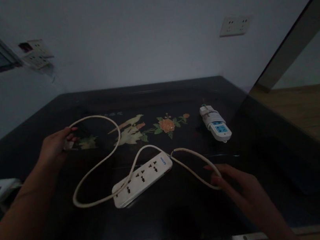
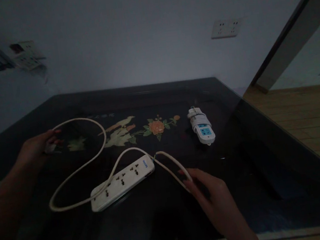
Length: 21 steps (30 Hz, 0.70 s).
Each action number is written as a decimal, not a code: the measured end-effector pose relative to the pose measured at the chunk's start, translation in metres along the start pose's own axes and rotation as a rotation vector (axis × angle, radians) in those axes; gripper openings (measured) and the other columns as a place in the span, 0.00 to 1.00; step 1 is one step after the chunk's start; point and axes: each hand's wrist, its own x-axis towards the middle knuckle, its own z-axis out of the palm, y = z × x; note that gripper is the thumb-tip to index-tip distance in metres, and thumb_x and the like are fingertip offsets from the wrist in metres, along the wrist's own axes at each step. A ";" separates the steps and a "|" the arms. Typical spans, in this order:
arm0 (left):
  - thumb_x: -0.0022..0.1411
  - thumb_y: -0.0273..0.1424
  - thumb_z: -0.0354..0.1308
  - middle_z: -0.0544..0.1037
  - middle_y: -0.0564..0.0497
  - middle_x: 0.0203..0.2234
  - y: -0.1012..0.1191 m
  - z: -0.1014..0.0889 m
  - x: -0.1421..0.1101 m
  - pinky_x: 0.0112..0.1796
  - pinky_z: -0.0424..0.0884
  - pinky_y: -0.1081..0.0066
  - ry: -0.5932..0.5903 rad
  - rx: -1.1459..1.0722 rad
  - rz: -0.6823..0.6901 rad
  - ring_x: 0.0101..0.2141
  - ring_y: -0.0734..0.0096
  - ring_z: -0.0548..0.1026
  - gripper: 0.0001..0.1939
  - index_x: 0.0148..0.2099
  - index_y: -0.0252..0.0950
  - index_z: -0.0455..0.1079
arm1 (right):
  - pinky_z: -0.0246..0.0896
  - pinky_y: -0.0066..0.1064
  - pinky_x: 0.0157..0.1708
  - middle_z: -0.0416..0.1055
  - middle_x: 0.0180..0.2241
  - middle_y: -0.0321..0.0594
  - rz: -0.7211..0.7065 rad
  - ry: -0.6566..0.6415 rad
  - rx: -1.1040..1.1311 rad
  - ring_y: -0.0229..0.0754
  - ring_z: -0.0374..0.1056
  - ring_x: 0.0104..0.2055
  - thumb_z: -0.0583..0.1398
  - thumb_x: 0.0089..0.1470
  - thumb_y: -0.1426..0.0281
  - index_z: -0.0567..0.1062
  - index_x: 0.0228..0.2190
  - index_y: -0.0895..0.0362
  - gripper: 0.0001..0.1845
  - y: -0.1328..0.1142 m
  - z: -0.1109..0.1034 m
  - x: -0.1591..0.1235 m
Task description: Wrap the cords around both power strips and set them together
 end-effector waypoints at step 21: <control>0.58 0.31 0.53 0.70 0.57 0.18 0.008 0.162 0.009 0.23 0.61 0.76 -0.402 0.250 0.393 0.18 0.76 0.67 0.04 0.35 0.36 0.65 | 0.62 0.29 0.38 0.74 0.37 0.39 -0.221 -0.617 -0.257 0.41 0.70 0.40 0.57 0.54 0.78 0.76 0.40 0.52 0.14 0.001 0.055 -0.013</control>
